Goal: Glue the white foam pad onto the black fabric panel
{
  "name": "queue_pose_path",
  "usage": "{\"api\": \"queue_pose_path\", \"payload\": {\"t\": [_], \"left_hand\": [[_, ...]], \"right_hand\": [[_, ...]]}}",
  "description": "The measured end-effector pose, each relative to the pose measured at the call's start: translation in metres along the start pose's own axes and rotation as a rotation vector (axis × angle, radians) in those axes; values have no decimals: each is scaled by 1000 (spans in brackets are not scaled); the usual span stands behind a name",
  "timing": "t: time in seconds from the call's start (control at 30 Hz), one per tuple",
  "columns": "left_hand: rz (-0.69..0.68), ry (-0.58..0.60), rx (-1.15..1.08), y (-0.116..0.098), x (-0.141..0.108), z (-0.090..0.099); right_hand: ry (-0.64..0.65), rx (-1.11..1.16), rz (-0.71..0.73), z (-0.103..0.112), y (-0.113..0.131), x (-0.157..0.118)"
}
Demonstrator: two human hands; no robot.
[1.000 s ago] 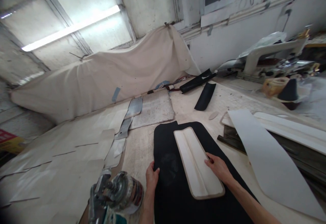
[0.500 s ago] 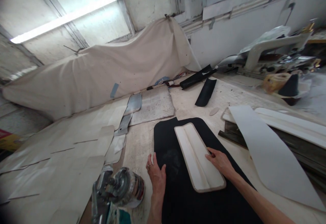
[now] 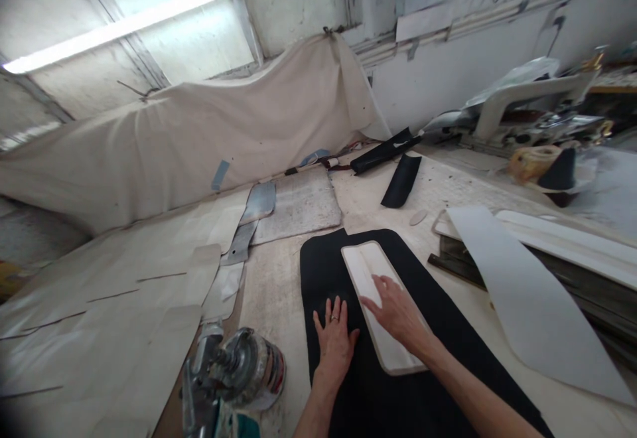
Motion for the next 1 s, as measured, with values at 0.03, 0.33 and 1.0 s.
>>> {"api": "queue_pose_path", "payload": {"t": [0.03,0.33,1.0], "left_hand": [[-10,19,4,0,1,1],[-42,9,-14,5,2,-4],[-67,-60,1,6,4,-3]], "right_hand": [[32,-14,5,-10,16,1],[150,99,-74,-5,7,10],[124,266,0,-13,-3,1]]}}
Point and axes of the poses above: each hand's wrist, its own x-axis towards the middle knuckle, its own z-axis out of the back of the hand, y = z × x, the point moved 4 cm from there along x, towards the middle knuckle, and after that the axes turned 9 degrees about x, right-handed, at the moved point
